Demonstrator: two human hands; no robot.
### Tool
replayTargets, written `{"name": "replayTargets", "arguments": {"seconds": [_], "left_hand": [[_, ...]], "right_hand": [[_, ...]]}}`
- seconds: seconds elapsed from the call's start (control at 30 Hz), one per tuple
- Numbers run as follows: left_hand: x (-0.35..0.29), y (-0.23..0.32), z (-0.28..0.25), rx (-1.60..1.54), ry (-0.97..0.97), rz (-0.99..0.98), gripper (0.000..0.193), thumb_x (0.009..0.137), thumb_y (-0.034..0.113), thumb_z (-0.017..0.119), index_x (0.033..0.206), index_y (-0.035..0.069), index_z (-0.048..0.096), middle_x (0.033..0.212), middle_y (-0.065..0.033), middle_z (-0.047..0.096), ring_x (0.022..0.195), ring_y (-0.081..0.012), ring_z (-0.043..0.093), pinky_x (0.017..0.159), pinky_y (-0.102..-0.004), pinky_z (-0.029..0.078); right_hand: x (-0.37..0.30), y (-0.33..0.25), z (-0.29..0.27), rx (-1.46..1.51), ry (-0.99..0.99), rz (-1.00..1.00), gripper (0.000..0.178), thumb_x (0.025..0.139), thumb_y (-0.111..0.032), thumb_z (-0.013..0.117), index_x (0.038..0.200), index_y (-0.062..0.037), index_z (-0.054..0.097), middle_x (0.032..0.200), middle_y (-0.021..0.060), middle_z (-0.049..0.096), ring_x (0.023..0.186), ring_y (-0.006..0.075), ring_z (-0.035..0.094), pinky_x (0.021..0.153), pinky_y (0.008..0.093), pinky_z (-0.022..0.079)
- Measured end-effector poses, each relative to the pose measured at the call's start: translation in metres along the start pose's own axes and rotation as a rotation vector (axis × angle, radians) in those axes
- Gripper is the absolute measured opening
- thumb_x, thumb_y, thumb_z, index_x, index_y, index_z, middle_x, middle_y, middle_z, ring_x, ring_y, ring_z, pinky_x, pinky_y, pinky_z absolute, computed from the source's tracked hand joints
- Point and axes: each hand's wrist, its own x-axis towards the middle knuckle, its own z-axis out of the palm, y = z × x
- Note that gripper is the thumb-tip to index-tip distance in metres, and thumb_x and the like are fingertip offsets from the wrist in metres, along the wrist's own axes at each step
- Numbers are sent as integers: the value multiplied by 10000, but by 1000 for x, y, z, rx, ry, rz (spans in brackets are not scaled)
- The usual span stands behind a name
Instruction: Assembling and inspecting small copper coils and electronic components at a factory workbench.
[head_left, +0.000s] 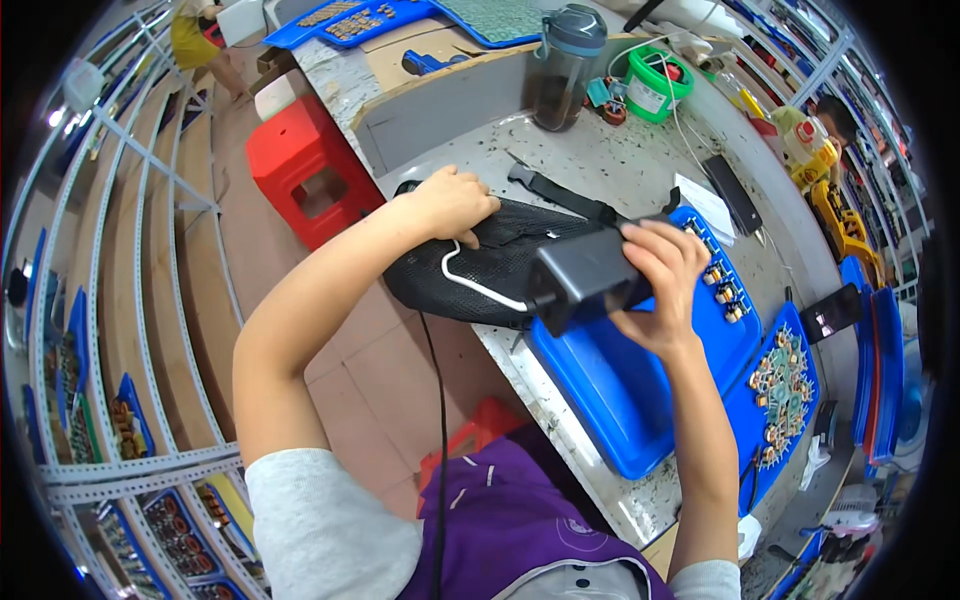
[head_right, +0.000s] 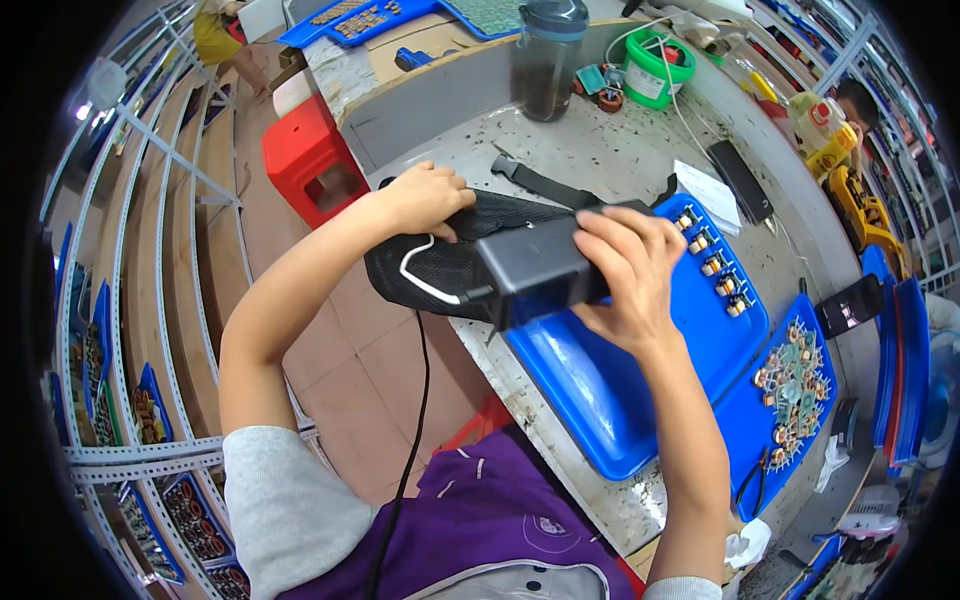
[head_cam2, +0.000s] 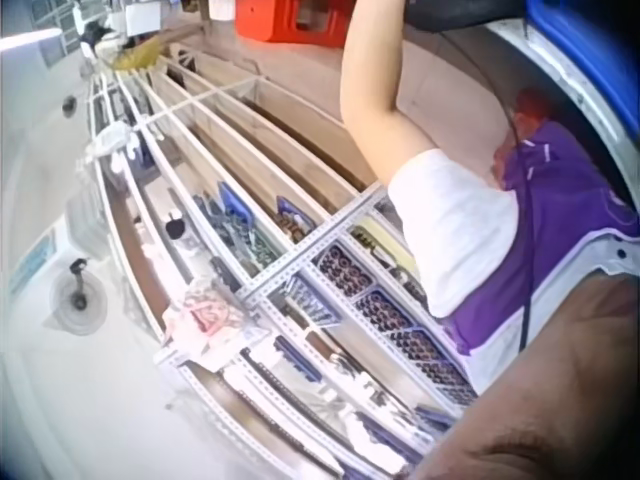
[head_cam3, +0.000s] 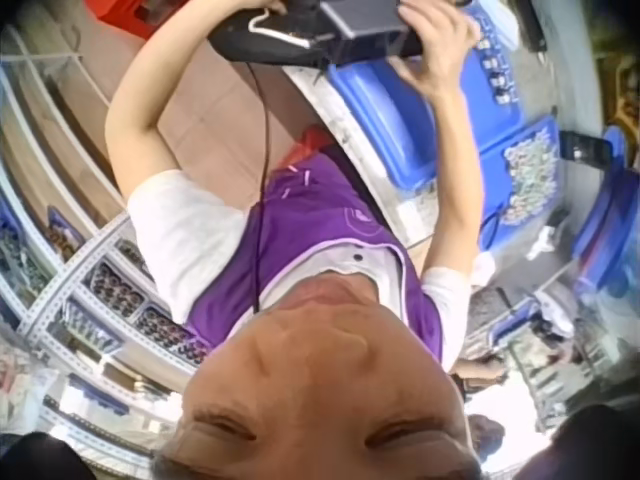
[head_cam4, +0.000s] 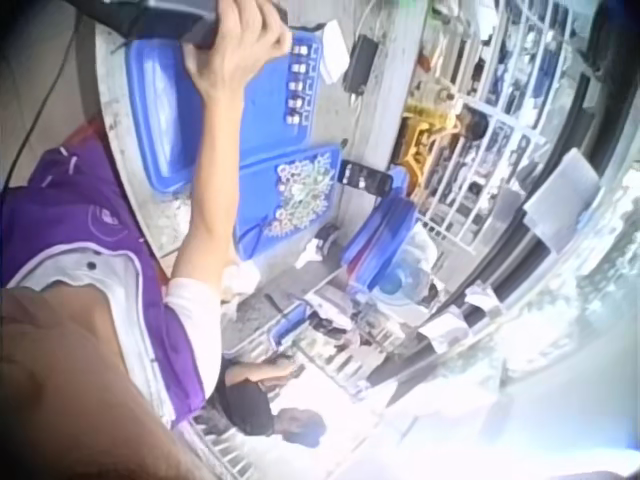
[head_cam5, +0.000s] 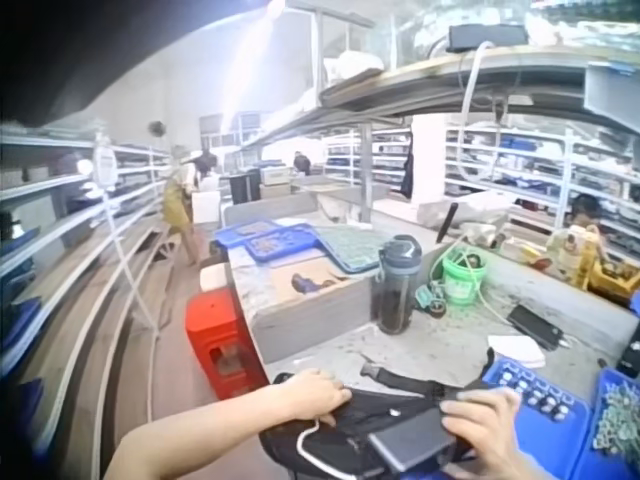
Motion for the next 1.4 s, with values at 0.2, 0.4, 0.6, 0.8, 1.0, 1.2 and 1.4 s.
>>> {"name": "replayTargets", "arguments": {"seconds": [0.2,0.4,0.6,0.8,1.0,1.2,1.4], "left_hand": [[-9,-1,1,118,-80,-131,289,656,308,697,846,102,630,856,-64,613,910,-233,567,794,-426,413],[-33,-20,2,-317,207,-237,165,729,204,639,762,45,607,729,-121,614,728,-268,608,700,-401,448],[-62,-32,-16,-814,712,-365,164,839,125,491,855,-15,407,699,-207,561,708,-366,567,618,-403,433],[-31,-3,-36,-783,794,-169,144,863,118,470,876,3,385,664,-175,513,609,-324,519,571,-377,403],[37,28,-72,-797,740,-30,154,835,117,493,872,0,401,700,-174,542,653,-337,538,599,-392,423],[62,33,-89,-984,689,10,156,867,172,517,872,29,453,697,-11,444,633,-85,418,549,-242,374],[43,46,-122,-887,664,50,84,892,118,476,878,48,433,733,35,373,676,-43,367,574,-185,327]], "right_hand": [[-19,-20,-1,40,-24,-67,612,464,-102,707,1040,-91,498,1025,70,532,963,264,485,830,388,318],[-14,-30,-11,84,-40,-140,614,466,-104,709,1041,-89,494,1022,76,526,955,268,485,819,387,330],[-9,-22,-24,123,-71,-190,616,469,-106,712,1043,-87,490,1018,82,520,946,272,484,809,386,342],[4,-9,-19,157,-96,-204,617,471,-108,714,1044,-84,486,1015,88,513,937,276,484,798,385,354],[38,-10,3,123,-83,-188,619,473,-109,716,1045,-82,482,1011,94,507,928,280,483,788,384,366],[45,-5,7,82,-49,-153,621,475,-111,719,1047,-80,478,1007,100,500,920,284,483,777,382,378],[39,17,-7,60,13,-78,623,477,-113,721,1048,-77,474,1004,106,494,911,288,482,767,381,390]]}}
